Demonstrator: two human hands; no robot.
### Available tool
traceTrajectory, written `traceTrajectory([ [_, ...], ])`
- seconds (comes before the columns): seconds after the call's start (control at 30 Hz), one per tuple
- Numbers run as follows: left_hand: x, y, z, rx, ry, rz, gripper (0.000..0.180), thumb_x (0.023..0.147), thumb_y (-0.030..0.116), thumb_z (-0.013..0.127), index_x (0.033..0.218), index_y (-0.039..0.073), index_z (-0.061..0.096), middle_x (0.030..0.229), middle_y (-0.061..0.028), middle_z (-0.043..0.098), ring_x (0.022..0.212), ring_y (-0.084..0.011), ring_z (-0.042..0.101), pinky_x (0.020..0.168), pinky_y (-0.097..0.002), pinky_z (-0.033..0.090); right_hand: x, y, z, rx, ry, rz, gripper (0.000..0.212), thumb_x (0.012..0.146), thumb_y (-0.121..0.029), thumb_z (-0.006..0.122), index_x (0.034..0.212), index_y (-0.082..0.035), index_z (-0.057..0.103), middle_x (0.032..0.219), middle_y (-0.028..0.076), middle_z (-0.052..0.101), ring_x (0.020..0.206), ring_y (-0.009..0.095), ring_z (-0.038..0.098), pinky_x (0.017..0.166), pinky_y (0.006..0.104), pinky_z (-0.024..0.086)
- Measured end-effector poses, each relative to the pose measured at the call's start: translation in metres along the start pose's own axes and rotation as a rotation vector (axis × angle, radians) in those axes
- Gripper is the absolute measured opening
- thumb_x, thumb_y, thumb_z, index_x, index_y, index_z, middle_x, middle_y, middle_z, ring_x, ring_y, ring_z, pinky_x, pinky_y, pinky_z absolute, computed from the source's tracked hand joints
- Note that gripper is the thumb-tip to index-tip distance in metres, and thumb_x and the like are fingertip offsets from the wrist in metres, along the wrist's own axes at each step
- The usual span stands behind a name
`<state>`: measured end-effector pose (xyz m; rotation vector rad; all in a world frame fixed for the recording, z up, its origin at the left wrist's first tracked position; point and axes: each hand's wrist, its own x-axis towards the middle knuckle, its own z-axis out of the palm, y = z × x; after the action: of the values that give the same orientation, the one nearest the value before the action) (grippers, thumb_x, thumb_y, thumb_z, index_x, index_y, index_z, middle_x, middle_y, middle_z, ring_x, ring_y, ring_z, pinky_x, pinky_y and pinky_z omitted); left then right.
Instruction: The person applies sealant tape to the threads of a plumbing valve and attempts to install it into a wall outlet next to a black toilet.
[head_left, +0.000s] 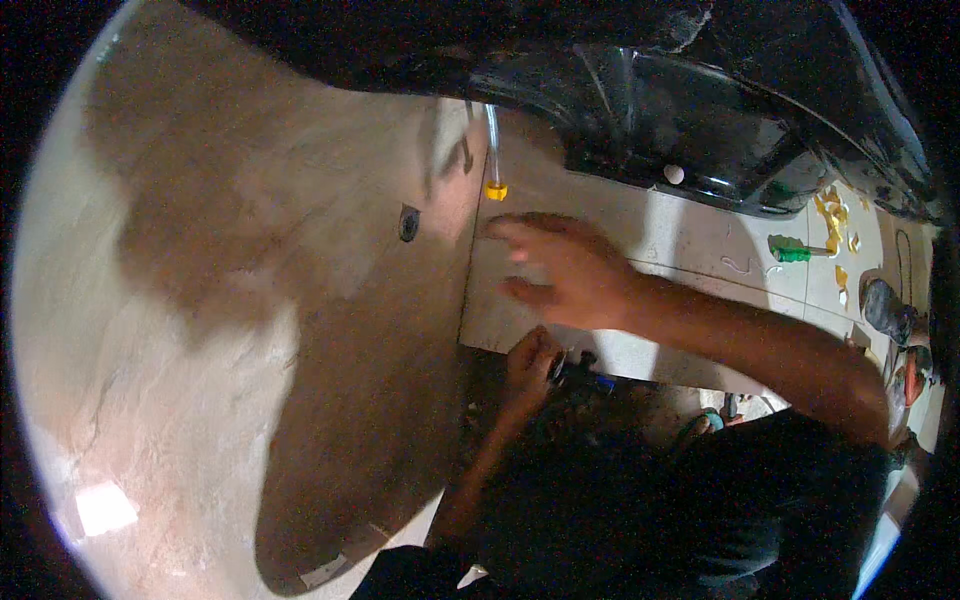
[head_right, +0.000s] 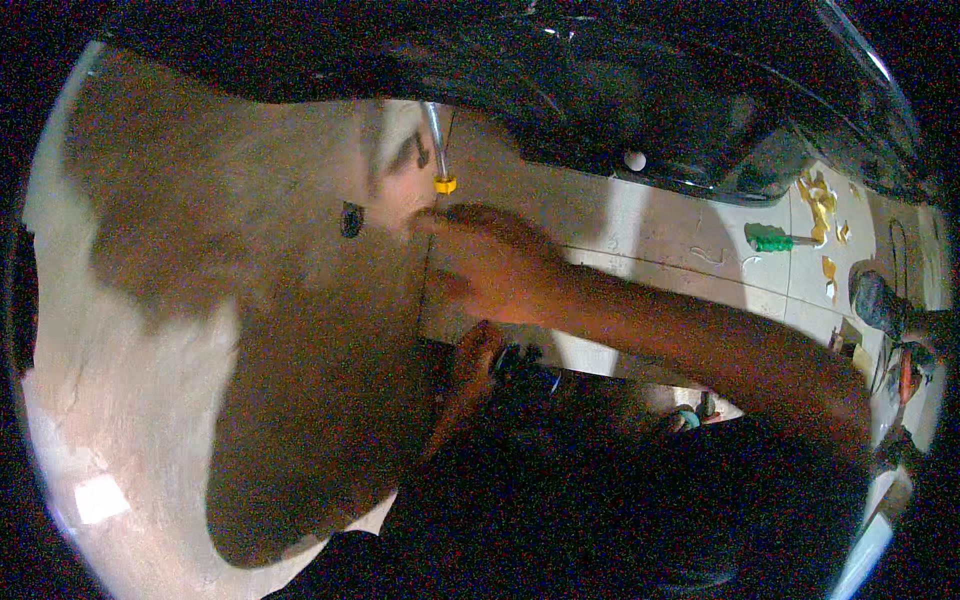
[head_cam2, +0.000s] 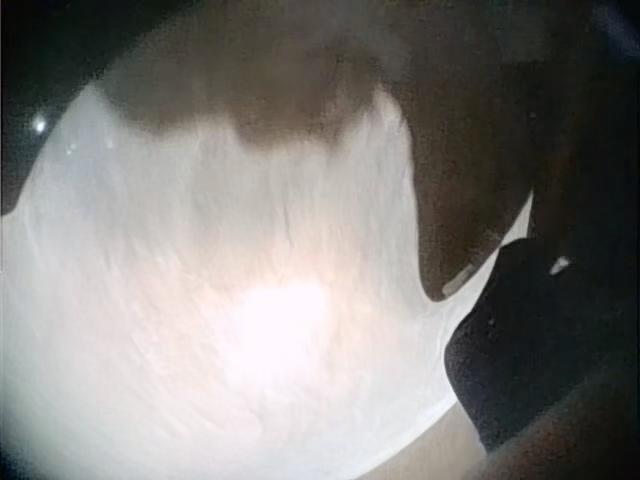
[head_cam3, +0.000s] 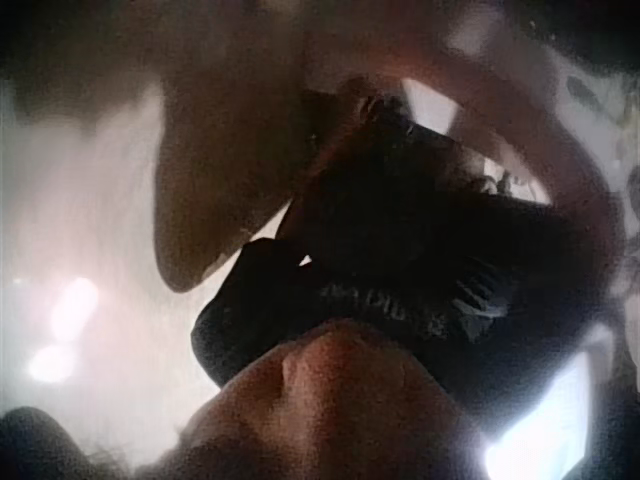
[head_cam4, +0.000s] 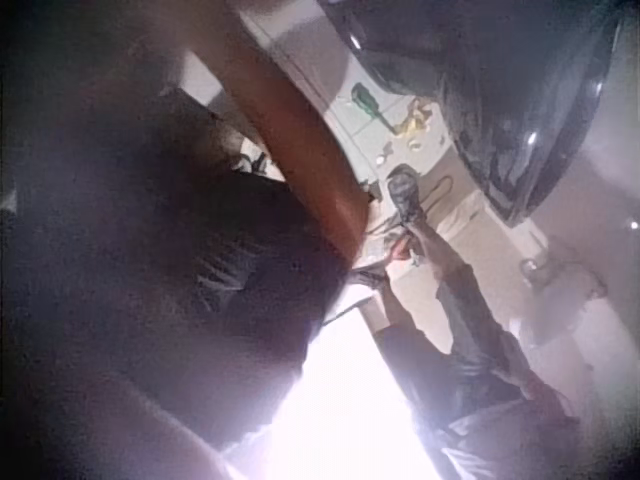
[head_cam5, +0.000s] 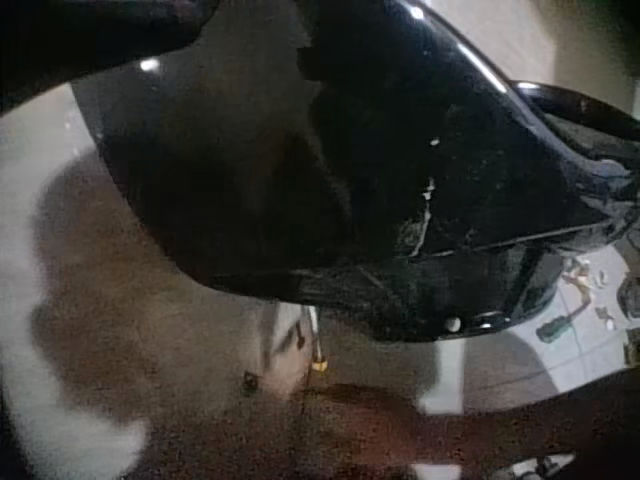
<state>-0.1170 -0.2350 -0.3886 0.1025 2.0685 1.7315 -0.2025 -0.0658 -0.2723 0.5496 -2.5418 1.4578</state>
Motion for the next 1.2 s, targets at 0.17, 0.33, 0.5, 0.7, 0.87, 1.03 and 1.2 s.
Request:
traceTrajectory([
  [0.17,-0.025,-0.032,-0.021,-0.084,-0.166,-0.239,0.017,0.088,0.019,0.061,0.079,0.007,0.053,0.077,0.0038,0.049,0.076,-0.0086,0.045,0.069,-0.0272,0.039,0.041,0.013,0.084,0.249,0.151,0.018,0.047,0.079,-0.006,0.065,0.125,-0.010,0.054,0.098,0.012,0.056,0.079,0.026,0.060,0.069,0.0353,0.052],
  [0.33,-0.027,-0.074,-0.041,-0.076,-0.245,-0.277,0.016,0.087,0.020,0.064,0.084,0.007,0.056,0.083,0.0023,0.053,0.081,-0.0099,0.048,0.076,-0.0276,0.042,0.045,0.016,0.099,0.226,0.246,-0.040,0.048,0.077,0.001,0.061,0.124,-0.011,0.055,0.093,0.009,0.056,0.073,0.025,0.058,0.064,0.0334,0.049],
  [0.5,-0.030,-0.072,-0.024,-0.293,0.048,-0.425,0.018,0.085,0.021,0.065,0.093,0.005,0.061,0.093,-0.0015,0.059,0.091,-0.0129,0.054,0.082,-0.0293,0.043,0.051,0.026,0.084,0.156,0.001,-0.041,0.053,0.074,0.003,0.058,0.125,-0.011,0.053,0.087,0.009,0.055,0.069,0.022,0.055,0.062,0.0323,0.046],
  [0.7,-0.019,-0.084,-0.029,-0.280,0.042,-0.363,0.030,0.083,0.019,0.066,0.108,0.003,0.060,0.104,-0.0058,0.060,0.100,-0.0178,0.054,0.089,-0.0317,0.043,0.056,-0.001,0.069,1.944,-0.284,0.700,0.062,0.074,-0.001,0.057,0.133,-0.006,0.038,0.070,0.005,0.048,0.062,0.016,0.047,0.058,0.0263,0.039],
  [0.87,-0.021,-0.113,-0.026,-0.162,-0.037,0.243,0.022,0.084,0.017,0.060,0.104,0.007,0.058,0.088,-0.0005,0.051,0.088,-0.0145,0.050,0.081,-0.0259,0.042,0.059,0.007,0.073,1.580,-0.373,0.501,0.058,0.076,-0.002,0.054,0.131,-0.007,0.036,0.072,0.004,0.048,0.062,0.016,0.046,0.057,0.0264,0.039],
  [1.03,-0.019,-0.079,-0.032,-0.570,-0.021,-0.409,0.016,0.087,0.025,0.057,0.094,0.010,0.054,0.084,0.0010,0.044,0.079,-0.0123,0.044,0.073,-0.0236,0.039,0.058,0.024,0.078,0.507,-0.308,0.101,0.059,0.077,-0.002,0.052,0.133,-0.010,0.037,0.074,0.005,0.054,0.064,0.022,0.054,0.057,0.0342,0.044],
  [1.2,-0.029,-0.093,-0.037,-0.652,0.120,-0.453,0.020,0.088,0.030,0.057,0.097,0.011,0.056,0.090,0.0006,0.049,0.084,-0.0128,0.048,0.078,-0.0285,0.042,0.062,0.032,0.065,-0.361,-0.092,-0.287,0.059,0.076,-0.003,0.056,0.133,-0.013,0.042,0.072,0.013,0.058,0.068,0.035,0.061,0.061,0.0452,0.048],
])
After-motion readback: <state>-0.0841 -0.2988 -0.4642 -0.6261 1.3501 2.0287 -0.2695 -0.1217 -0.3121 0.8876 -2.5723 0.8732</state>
